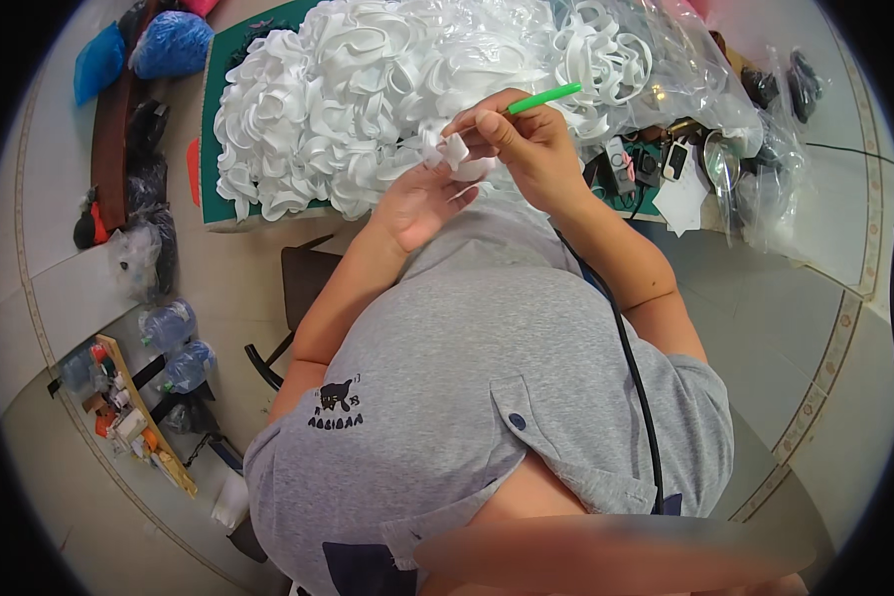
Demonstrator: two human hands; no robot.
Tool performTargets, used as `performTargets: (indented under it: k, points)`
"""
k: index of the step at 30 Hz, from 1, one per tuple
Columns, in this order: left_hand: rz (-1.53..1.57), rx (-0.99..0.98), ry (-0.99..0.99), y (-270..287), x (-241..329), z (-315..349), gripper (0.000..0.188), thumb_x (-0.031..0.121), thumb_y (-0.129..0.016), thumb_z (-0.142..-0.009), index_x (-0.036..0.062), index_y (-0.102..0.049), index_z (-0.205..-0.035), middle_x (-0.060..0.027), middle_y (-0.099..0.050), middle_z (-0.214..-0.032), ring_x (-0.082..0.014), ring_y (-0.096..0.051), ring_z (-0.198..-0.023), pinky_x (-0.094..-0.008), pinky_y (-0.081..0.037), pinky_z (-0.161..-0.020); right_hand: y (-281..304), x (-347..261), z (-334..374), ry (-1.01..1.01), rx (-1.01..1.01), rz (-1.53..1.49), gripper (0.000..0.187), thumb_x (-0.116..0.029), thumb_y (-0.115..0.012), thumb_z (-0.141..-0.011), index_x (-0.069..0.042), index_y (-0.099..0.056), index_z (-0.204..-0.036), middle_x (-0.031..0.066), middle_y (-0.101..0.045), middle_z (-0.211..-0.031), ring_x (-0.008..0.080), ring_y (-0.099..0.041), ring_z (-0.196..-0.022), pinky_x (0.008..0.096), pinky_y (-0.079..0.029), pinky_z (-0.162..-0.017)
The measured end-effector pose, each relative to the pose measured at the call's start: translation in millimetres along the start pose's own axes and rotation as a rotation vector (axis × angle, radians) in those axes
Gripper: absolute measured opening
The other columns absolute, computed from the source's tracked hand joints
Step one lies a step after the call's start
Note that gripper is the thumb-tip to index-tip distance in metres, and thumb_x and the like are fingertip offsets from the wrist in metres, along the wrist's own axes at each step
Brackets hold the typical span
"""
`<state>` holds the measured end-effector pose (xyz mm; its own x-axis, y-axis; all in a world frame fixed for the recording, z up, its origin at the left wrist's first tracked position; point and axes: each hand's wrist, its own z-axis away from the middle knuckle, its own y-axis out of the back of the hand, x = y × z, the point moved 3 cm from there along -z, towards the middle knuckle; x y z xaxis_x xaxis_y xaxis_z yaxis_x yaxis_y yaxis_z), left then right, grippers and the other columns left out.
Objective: Trimming and cleaning excess material from white foam decorative flower pieces using a green tool and scissors.
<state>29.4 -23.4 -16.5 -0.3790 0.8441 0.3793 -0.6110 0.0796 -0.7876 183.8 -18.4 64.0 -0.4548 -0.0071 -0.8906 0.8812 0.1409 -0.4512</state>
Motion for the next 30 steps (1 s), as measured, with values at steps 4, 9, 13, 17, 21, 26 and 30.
performTargets:
  k: [4, 9, 13, 17, 21, 26, 30]
  points:
    - [0.087, 0.067, -0.146, -6, 8, -2, 0.038, 0.027, -0.055, -0.09, 0.0079, -0.047, -0.123, -0.0056, -0.054, -0.116, -0.0201, -0.051, -0.108, -0.0378, -0.039, -0.095, 5, -1, 1, -0.024, 0.006, -0.101, 0.019, -0.02, -0.054, -0.092, -0.001, -0.058, -0.094, 0.0149, -0.065, -0.094, 0.0168, -0.064, -0.078, 0.027, -0.052, -0.068]
    - [0.138, 0.252, -0.286, 7, 16, -1, 0.025, 0.022, -0.046, -0.095, 0.0085, -0.051, -0.115, -0.0065, -0.056, -0.11, -0.0201, -0.053, -0.104, -0.037, -0.042, -0.092, 10, -11, 7, -0.109, -0.183, 0.064, 0.022, -0.023, -0.058, -0.091, -0.001, -0.059, -0.092, 0.0127, -0.066, -0.09, 0.0118, -0.058, -0.072, 0.026, -0.047, -0.065]
    - [0.035, 0.239, -0.312, 18, 14, -4, 0.017, 0.02, -0.046, -0.096, 0.0079, -0.055, -0.103, -0.0055, -0.061, -0.091, -0.0119, -0.053, -0.068, -0.0268, -0.045, -0.062, 42, -13, -11, 0.118, 0.164, 0.031, 0.019, -0.019, -0.055, -0.092, 0.0, -0.058, -0.092, 0.0099, -0.063, -0.084, 0.015, -0.058, -0.073, 0.0295, -0.048, -0.069]
    - [-0.051, 0.096, -0.235, -10, 20, 12, 0.019, 0.019, -0.047, -0.096, 0.0057, -0.059, -0.099, -0.002, -0.058, -0.075, -0.0052, -0.042, -0.048, -0.0191, -0.034, -0.043, 151, -3, -47, 0.465, 0.668, -0.091, 0.013, -0.008, -0.055, -0.091, 0.004, -0.058, -0.09, 0.0161, -0.064, -0.089, 0.0238, -0.065, -0.077, 0.0367, -0.056, -0.078]
    - [-0.127, 0.169, -0.283, -15, 26, 23, 0.022, 0.021, -0.048, -0.096, 0.0038, -0.062, -0.1, 0.0003, -0.054, -0.072, -0.0044, -0.043, -0.05, -0.0185, -0.034, -0.042, 181, -6, -46, 0.553, 0.811, 0.054, 0.017, -0.01, -0.056, -0.09, 0.006, -0.058, -0.089, 0.0166, -0.065, -0.084, 0.0248, -0.066, -0.079, 0.0345, -0.058, -0.074]
    - [-0.19, 0.123, -0.351, -25, 29, 26, 0.022, 0.019, -0.054, -0.092, 0.001, -0.061, -0.103, -0.0018, -0.059, -0.077, -0.0078, -0.055, -0.067, -0.0206, -0.043, -0.059, 98, 8, -49, 0.172, 0.228, 0.291, 0.021, -0.015, -0.061, -0.088, 0.004, -0.063, -0.094, 0.0086, -0.066, -0.083, 0.015, -0.065, -0.076, 0.026, -0.053, -0.071]
    - [-0.2, 0.088, -0.39, -27, 35, 29, 0.026, 0.019, -0.061, -0.088, -0.001, -0.059, -0.105, -0.006, -0.063, -0.084, -0.0137, -0.061, -0.081, -0.0273, -0.046, -0.078, 67, 18, -48, 0.061, 0.25, 0.576, 0.022, -0.017, -0.06, -0.089, 0.004, -0.063, -0.094, 0.0059, -0.063, -0.078, 0.0116, -0.058, -0.068, 0.0246, -0.049, -0.064]
